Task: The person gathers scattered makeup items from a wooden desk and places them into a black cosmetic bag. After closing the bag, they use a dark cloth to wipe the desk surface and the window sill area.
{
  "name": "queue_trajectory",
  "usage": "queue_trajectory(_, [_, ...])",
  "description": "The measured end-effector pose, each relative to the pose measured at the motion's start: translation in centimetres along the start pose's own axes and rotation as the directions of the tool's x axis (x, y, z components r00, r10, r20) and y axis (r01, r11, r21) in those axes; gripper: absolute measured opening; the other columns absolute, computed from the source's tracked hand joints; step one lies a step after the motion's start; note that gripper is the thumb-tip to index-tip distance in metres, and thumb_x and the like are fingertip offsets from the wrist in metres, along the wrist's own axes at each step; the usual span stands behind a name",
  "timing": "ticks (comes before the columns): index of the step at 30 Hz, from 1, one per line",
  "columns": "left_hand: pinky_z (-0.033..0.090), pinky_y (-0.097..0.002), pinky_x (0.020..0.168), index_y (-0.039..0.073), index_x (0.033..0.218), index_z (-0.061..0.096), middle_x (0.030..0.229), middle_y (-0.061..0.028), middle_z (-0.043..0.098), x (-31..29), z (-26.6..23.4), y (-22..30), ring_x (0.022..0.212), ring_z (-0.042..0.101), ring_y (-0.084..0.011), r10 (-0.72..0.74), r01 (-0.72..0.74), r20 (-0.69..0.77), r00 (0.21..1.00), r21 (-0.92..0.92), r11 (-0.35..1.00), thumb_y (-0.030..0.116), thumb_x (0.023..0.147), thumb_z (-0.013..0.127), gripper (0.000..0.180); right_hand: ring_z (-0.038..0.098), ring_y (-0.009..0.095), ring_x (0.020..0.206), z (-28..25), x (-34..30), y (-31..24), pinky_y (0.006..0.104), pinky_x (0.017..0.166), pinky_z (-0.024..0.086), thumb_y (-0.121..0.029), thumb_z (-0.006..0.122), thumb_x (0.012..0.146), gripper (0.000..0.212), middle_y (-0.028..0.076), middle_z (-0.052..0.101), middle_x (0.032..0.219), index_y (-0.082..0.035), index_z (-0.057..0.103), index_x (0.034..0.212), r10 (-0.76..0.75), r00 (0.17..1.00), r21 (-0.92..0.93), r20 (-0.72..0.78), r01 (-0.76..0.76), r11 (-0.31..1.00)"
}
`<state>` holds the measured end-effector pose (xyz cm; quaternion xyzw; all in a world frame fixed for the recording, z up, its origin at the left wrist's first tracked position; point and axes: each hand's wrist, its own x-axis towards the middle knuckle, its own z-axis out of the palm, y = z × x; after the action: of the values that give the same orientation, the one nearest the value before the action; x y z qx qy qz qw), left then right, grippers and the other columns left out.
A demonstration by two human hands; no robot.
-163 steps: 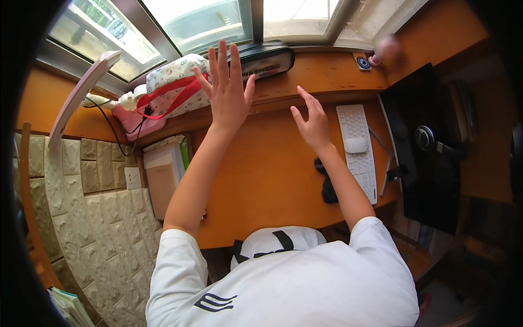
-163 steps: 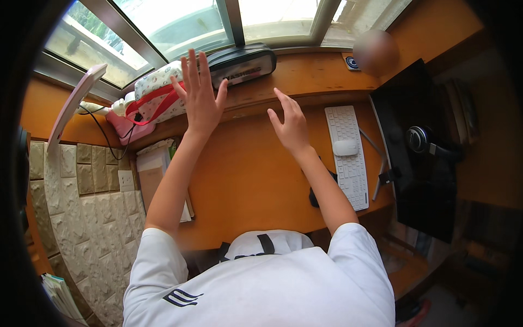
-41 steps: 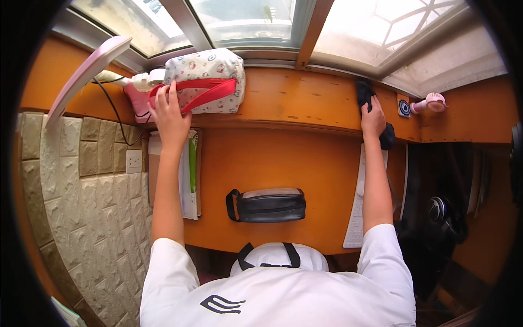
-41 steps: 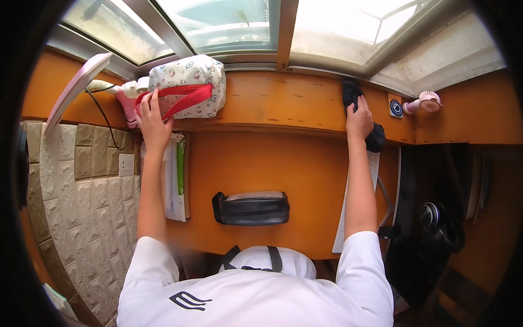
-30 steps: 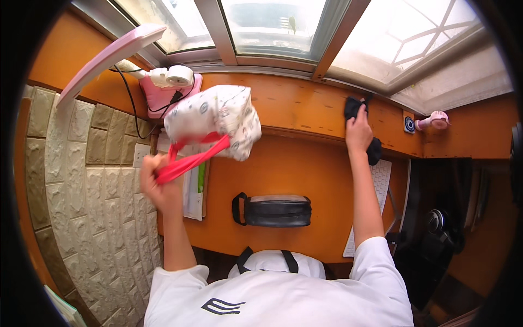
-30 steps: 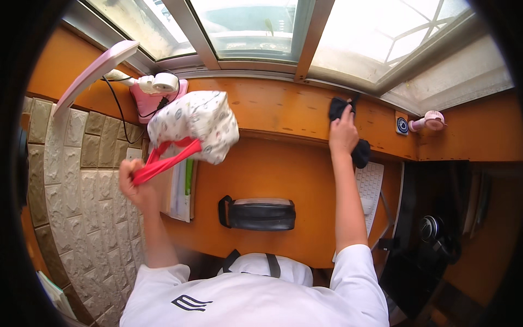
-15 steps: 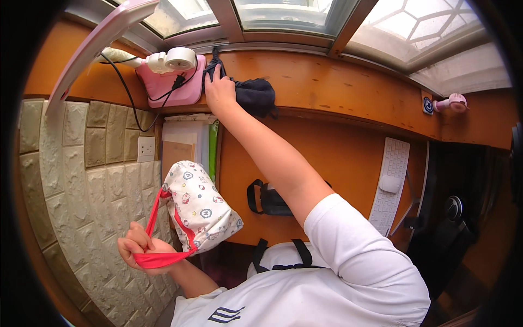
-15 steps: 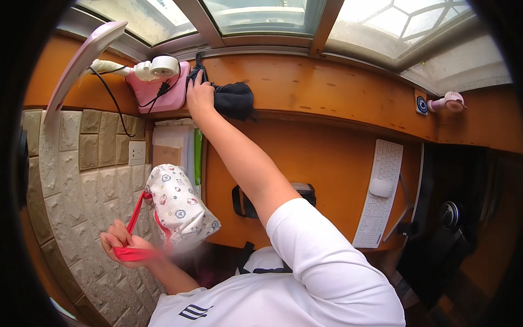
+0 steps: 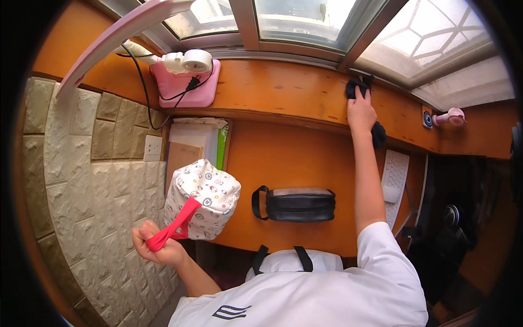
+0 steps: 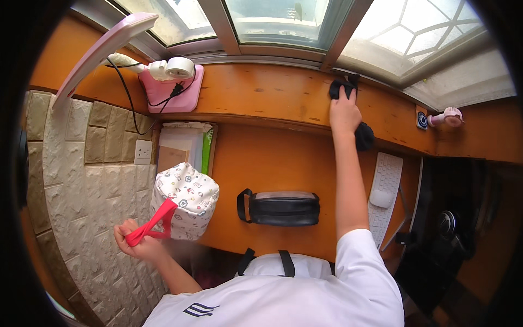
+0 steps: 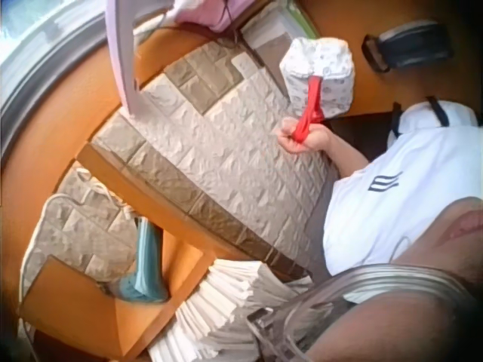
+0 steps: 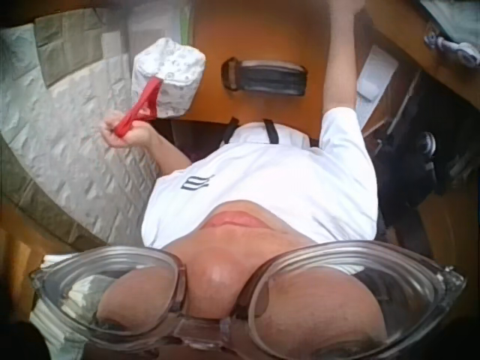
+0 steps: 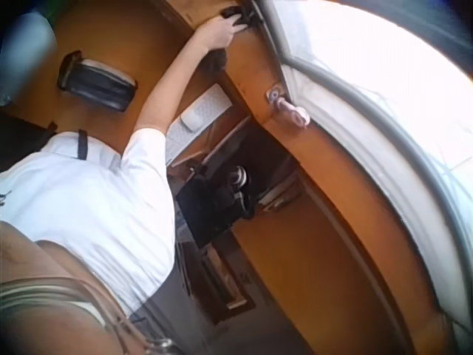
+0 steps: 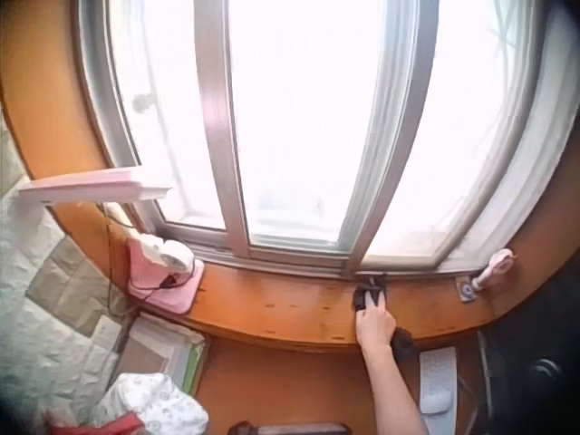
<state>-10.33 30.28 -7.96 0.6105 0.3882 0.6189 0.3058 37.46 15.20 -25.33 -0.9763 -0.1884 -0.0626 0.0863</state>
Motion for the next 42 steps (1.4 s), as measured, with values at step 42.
queue_trajectory(42, [0.019,-0.0291,0.058,0.011,0.069,0.024,0.068,0.0025,0.021,-0.4,4.1,1.6,0.063,0.025,-0.0106,0.116,-0.121,0.224,0.968,0.008,0.993,0.001,0.096,0.053,0.040,0.067,0.027,0.078,3.6,-10.3,-24.1,0.0357,0.060,0.057,-0.015,0.062,0.082,0.047,0.024,0.051,0.143,-0.012,0.064,0.129,-0.516,0.847,0.344,-0.132,0.527,0.777])
